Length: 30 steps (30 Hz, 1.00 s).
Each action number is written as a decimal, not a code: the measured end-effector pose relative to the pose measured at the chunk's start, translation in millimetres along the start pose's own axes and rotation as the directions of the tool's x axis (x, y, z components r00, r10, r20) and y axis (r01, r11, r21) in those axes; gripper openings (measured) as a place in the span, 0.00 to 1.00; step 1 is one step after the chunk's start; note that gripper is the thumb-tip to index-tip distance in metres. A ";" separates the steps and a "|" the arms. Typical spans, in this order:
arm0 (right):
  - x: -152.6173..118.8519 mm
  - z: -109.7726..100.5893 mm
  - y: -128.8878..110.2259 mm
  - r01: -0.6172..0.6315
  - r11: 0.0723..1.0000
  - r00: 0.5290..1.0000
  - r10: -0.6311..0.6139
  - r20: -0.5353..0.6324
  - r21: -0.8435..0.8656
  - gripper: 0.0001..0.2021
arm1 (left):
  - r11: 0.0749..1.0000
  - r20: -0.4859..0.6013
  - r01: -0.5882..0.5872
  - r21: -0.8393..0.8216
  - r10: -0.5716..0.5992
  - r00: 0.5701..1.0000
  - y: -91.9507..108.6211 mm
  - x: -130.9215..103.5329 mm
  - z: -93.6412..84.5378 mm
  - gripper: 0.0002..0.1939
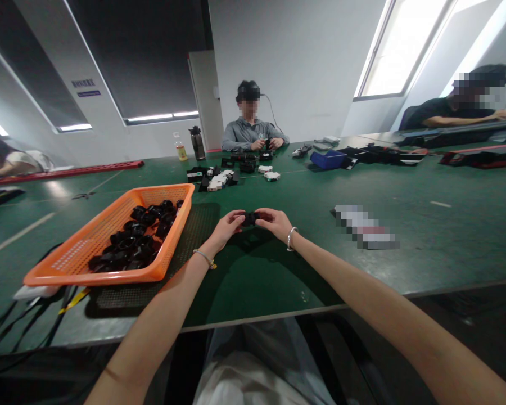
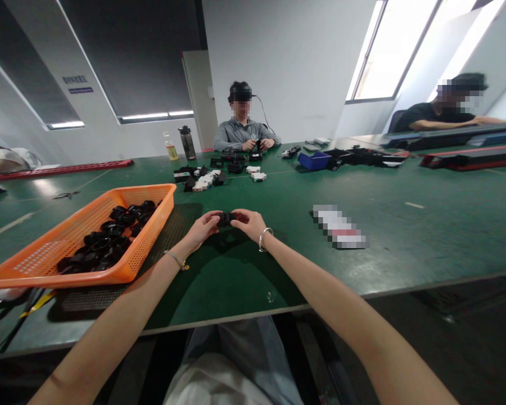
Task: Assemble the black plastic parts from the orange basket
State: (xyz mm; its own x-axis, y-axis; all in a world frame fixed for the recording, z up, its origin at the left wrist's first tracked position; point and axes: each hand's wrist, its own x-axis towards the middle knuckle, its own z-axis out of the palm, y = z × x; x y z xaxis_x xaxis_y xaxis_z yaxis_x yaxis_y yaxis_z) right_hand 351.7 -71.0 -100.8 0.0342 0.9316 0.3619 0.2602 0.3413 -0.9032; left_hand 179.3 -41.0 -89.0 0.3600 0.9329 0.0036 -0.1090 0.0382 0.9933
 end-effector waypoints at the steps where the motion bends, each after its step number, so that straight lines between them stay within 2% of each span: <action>1: 0.0 -0.1 0.0 0.003 1.000 1.000 -0.003 0.001 -0.005 0.14 | 1.000 -0.008 0.007 0.000 -0.007 1.000 0.1 0.4 0.3 0.13; 8: -0.4 -1.3 0.9 0.036 0.999 0.999 -0.036 -0.010 -0.024 0.14 | 0.997 0.003 0.072 0.035 -0.072 0.997 -0.7 3.9 -0.1 0.11; 30: -0.1 -1.4 2.1 0.028 0.999 0.999 -0.029 -0.022 -0.020 0.15 | 0.999 0.035 0.016 0.029 -0.017 0.999 -1.3 1.0 -2.1 0.14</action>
State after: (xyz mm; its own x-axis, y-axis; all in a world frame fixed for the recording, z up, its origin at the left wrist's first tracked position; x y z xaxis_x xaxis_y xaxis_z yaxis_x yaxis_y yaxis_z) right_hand 353.6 -70.6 -102.4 0.0480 0.9184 0.3928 0.2804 0.3650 -0.8878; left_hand 177.9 -39.4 -90.5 0.3939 0.9191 -0.0093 -0.0763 0.0428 0.9962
